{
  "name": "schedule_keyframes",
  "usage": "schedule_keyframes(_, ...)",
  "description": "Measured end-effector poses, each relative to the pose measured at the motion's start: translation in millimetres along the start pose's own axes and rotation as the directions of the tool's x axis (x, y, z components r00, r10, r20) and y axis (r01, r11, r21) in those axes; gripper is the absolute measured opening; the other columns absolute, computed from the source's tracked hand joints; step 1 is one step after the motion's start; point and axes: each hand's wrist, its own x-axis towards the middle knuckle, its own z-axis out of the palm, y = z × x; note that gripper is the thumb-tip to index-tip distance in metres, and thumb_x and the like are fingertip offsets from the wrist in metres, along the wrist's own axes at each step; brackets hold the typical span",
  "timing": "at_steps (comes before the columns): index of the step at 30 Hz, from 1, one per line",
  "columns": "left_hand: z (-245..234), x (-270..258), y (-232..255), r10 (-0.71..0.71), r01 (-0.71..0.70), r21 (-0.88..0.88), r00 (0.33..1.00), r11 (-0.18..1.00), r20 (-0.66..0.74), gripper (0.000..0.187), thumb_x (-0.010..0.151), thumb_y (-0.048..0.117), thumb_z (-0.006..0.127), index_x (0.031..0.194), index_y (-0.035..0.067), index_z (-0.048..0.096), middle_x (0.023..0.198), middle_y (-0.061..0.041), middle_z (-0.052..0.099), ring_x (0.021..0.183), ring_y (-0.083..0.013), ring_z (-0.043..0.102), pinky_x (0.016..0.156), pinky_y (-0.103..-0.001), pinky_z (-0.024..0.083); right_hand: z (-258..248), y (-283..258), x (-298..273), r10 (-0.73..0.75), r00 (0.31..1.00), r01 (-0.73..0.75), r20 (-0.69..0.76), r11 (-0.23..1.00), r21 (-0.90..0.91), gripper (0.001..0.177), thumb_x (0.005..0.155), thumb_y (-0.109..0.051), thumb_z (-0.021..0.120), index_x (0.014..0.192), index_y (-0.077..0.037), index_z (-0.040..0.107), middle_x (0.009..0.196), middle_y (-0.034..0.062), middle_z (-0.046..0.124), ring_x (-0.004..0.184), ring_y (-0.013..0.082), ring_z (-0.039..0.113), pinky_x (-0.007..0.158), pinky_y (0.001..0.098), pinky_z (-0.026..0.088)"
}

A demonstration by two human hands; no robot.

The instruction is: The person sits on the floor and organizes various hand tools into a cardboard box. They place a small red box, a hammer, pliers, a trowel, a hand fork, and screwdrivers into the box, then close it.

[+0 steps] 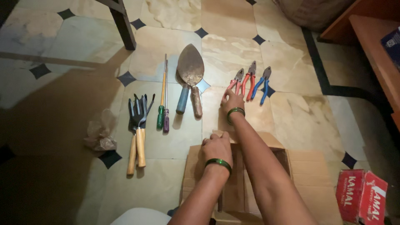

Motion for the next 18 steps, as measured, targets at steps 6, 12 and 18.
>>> schedule_keyframes(6,0,-2,-1,0.019,-0.019,0.015,1.0,1.0,-0.006,0.028,0.092,0.016,0.065,0.119,0.016,0.059,0.11,-0.019,0.064,0.094,-0.0417,0.068,0.067,-0.044,0.061,-3,-11,-10,-0.022,0.999,0.025,0.037,0.996,-0.083,0.051,0.083,-0.037,0.077,0.13,-0.037,0.058,0.13,0.0263,0.046,0.117,0.0486,0.056,0.093,0.0535,0.051)
schedule_keyframes(12,5,7,-4,0.038,-0.039,-0.048,0.999,0.998,-0.015,0.036,0.088,0.015,0.068,0.123,0.018,0.058,0.109,-0.017,0.065,0.097,-0.0394,0.067,0.076,-0.042,0.059,21,27,34,0.14,0.99,-0.142,0.024,0.972,0.187,0.094,0.066,-0.022,0.085,0.146,-0.025,0.036,0.125,0.0289,0.043,0.09,0.0454,0.063,0.077,0.0506,0.054)
schedule_keyframes(18,9,10,-14,0.067,-0.071,-0.162,0.997,0.984,-0.033,0.036,0.087,0.014,0.067,0.123,0.018,0.061,0.104,-0.016,0.068,0.097,-0.0399,0.067,0.081,-0.045,0.058,-39,69,45,-0.055,0.772,-0.526,0.634,0.505,0.684,0.031,0.085,-0.021,0.072,0.088,-0.009,0.044,0.071,-0.0012,0.045,0.045,0.0083,0.035,0.038,0.0255,0.026)
